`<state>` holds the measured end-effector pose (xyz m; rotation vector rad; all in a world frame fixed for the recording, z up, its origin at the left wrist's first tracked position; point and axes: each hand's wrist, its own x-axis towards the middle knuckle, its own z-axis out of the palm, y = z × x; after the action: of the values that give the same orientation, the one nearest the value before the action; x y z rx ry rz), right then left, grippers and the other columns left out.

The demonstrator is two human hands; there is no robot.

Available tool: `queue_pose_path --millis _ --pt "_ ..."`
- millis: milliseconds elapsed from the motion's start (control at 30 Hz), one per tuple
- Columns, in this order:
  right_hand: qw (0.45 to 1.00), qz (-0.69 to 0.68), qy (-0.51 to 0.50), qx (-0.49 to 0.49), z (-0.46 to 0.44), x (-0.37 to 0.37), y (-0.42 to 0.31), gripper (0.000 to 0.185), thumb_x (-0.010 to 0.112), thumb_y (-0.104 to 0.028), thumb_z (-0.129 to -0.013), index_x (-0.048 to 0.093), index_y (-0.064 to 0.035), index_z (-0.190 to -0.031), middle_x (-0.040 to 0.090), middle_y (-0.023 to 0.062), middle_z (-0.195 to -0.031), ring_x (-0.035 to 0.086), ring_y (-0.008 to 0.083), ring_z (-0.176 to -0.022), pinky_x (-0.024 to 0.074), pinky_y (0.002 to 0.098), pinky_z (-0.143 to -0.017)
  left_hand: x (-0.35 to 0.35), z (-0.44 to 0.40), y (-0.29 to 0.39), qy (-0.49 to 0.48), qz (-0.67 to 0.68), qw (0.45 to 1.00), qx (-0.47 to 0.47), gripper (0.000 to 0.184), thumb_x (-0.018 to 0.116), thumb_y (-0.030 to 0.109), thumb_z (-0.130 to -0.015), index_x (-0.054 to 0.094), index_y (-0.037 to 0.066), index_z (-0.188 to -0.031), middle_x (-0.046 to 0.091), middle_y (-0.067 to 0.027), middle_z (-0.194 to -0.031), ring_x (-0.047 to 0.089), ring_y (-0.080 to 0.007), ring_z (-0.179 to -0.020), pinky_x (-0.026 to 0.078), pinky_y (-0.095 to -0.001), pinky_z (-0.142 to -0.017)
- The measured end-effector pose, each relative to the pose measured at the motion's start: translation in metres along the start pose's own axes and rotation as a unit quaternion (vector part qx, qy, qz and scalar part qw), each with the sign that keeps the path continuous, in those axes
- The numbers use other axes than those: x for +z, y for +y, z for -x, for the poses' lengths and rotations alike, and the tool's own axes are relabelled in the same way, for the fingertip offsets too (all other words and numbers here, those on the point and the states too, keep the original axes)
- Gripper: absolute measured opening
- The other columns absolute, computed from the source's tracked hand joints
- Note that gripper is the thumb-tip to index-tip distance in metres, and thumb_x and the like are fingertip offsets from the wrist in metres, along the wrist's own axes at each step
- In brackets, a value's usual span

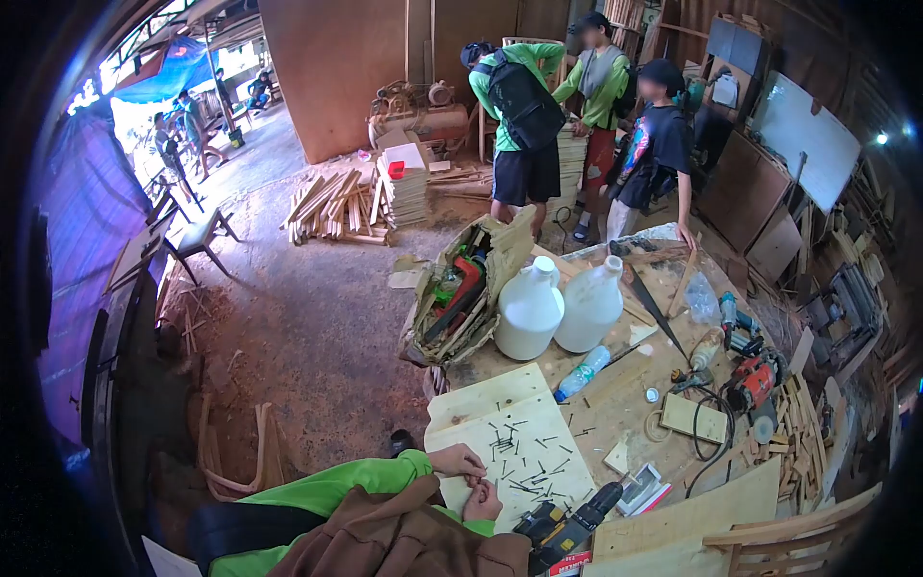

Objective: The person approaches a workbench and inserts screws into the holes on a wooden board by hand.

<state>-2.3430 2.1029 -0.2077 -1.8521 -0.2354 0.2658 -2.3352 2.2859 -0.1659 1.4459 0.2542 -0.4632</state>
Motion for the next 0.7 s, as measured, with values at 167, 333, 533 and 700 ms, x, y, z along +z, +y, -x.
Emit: queue_pose_path --millis 167,333,533,700 --pt "0.999 0.023 -0.021 -0.009 -0.002 -0.003 -0.013 0.02 0.064 -0.01 -0.093 0.063 0.0073 -0.103 0.071 0.0117 -0.079 0.068 0.0134 -0.067 0.0537 0.0253 -0.061 0.0 0.001 -0.001 0.008 0.027 1.0 0.0 0.025 0.069 0.016 -0.092 0.07 -0.007 -0.102 0.071 -0.0114 -0.079 0.069 -0.0152 -0.07 0.056 -0.0268 -0.066" --pt "0.991 -0.096 -0.049 0.079 -0.003 -0.003 -0.013 0.029 0.075 -0.017 -0.088 0.064 0.0074 -0.099 0.071 0.0116 -0.076 0.064 0.0102 -0.056 0.0507 0.0233 -0.051 0.0 -0.001 -0.001 0.019 -0.033 0.999 0.015 0.025 0.074 0.021 -0.088 0.073 -0.002 -0.098 0.071 -0.0084 -0.077 0.065 -0.0115 -0.065 0.054 -0.0262 -0.062" --pt "0.982 -0.151 -0.048 0.107 -0.006 -0.001 -0.012 0.025 0.076 -0.011 -0.086 0.061 0.0056 -0.095 0.069 0.0106 -0.075 0.063 0.0106 -0.056 0.0496 0.0225 -0.049 -0.003 -0.005 0.001 0.02 -0.093 0.995 0.035 0.025 0.076 0.024 -0.086 0.074 -0.001 -0.09 0.072 -0.0071 -0.075 0.065 -0.0106 -0.063 0.053 -0.026 -0.059" --pt "0.984 -0.128 -0.036 0.117 -0.004 -0.002 -0.017 0.024 0.076 -0.01 -0.086 0.061 0.0061 -0.094 0.069 0.0102 -0.073 0.062 0.0097 -0.054 0.0497 0.023 -0.049 -0.001 0.0 0.0 0.044 -0.078 0.995 0.04 0.024 0.075 0.022 -0.086 0.074 -0.002 -0.09 0.072 -0.0076 -0.073 0.065 -0.0104 -0.061 0.053 -0.0262 -0.058"
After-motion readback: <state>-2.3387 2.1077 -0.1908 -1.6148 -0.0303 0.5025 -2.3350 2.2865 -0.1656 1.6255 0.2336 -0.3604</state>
